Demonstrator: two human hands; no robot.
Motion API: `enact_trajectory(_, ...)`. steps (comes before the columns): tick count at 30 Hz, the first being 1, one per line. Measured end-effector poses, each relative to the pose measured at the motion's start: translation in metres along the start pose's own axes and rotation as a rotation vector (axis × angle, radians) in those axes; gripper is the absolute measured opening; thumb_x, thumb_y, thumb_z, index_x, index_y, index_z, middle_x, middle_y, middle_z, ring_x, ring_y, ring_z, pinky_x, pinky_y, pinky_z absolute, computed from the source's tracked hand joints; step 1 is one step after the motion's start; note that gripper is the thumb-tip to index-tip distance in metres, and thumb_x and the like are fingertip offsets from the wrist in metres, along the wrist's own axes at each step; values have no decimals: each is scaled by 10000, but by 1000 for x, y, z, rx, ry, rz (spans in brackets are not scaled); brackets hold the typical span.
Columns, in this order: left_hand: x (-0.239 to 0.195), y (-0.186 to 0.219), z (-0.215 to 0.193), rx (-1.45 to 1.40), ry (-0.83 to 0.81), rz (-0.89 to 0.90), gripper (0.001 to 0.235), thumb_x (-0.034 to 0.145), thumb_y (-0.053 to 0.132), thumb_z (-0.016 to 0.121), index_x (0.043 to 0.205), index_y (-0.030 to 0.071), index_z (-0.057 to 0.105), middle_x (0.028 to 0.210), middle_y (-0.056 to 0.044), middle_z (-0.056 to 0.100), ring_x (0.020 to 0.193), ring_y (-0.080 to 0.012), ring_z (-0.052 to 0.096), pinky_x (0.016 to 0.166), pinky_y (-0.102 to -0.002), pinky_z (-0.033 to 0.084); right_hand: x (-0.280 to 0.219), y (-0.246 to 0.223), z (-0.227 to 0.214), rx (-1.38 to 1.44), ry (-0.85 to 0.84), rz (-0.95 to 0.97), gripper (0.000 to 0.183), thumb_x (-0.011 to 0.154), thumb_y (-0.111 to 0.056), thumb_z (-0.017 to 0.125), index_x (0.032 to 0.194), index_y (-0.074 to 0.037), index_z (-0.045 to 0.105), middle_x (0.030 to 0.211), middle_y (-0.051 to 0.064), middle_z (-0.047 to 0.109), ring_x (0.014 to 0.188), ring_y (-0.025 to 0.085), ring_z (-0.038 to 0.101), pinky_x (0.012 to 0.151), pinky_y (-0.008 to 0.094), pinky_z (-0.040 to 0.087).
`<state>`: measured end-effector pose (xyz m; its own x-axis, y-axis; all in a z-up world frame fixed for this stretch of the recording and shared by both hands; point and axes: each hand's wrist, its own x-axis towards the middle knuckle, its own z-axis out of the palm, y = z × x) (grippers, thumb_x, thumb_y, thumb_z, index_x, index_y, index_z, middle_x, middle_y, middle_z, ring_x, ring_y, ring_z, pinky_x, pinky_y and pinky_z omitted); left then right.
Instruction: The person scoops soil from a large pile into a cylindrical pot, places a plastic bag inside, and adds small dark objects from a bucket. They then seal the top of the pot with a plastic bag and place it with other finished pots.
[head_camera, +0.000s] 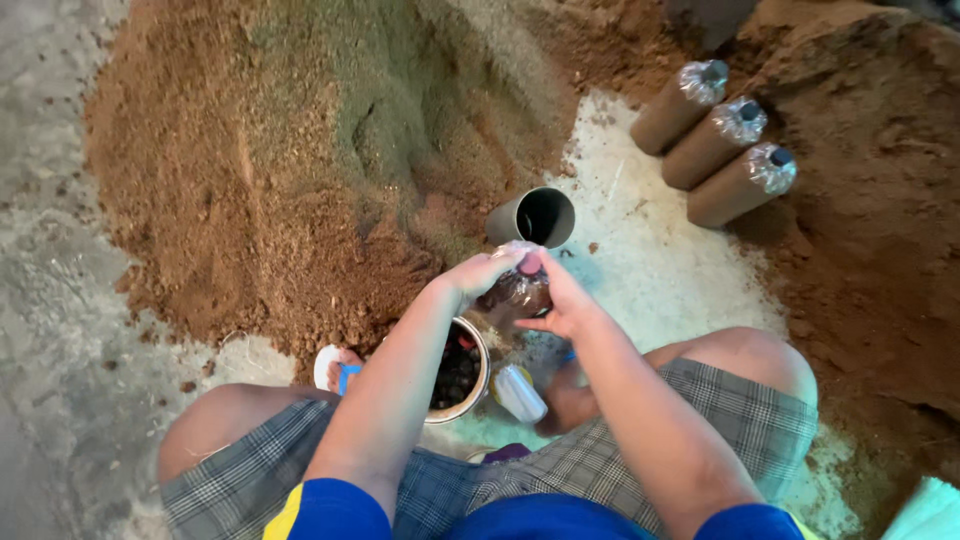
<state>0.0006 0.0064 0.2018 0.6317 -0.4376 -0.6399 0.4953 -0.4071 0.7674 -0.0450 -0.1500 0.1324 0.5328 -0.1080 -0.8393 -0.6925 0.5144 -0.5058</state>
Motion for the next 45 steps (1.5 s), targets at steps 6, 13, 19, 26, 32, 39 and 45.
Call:
enact_trajectory(6,69,-8,10,80,-69,1,892,814,793,659,1262,23,693,1007,-218,731,578,-352,696,525,-582,601,-63,-33,-14,-29,14,-39,976,850,-803,568,1581,-188,363,1525,214,476,1370,449,501,925,750,485)
enact_trajectory(13,-17,118,49,376,-62,137,1022,855,869,324,1476,82,522,1549,-111,512,1479,-230,427,1258,-445,287,-108,-106,-58,-183,88,-172,968,839,-852,504,1572,-232,379,1427,221,496,1238,645,466,919,827,420)
enact_trajectory(19,-17,165,92,121,-55,247,685,1051,462,282,1411,-48,564,1559,-219,490,1522,-337,365,1320,-444,192,-136,-154,-91,-214,167,-226,853,902,-793,511,1537,-233,415,1273,294,589,1174,690,505,911,836,406)
enact_trajectory(26,87,145,171,-71,13,262,563,1034,390,450,1314,-66,628,1395,-309,595,1355,-428,534,1156,-521,435,-68,-169,-185,-82,199,-269,868,943,-754,505,1585,-196,333,1462,290,483,1207,652,517,947,776,433)
enact_trajectory(32,291,34,253,-155,-39,230,525,997,444,625,1295,12,637,1193,-206,655,1135,-313,630,945,-474,571,17,-127,-277,117,340,-292,887,943,-687,600,1554,-81,385,1537,257,396,1106,577,622,890,708,506)
enact_trajectory(39,285,57,345,-350,-163,27,541,1041,342,642,1465,28,525,1400,-219,605,1285,-342,595,1108,-568,441,91,-103,-365,219,598,-255,889,944,-680,617,1416,68,531,1202,325,640,916,490,710,768,583,599)
enact_trajectory(45,408,-36,387,-258,-296,1,622,1035,400,637,1550,115,436,1432,-226,555,1171,-497,623,885,-617,576,132,-106,-413,184,727,-449,717,963,-661,635,1396,-92,589,1220,238,656,975,490,667,671,697,548)
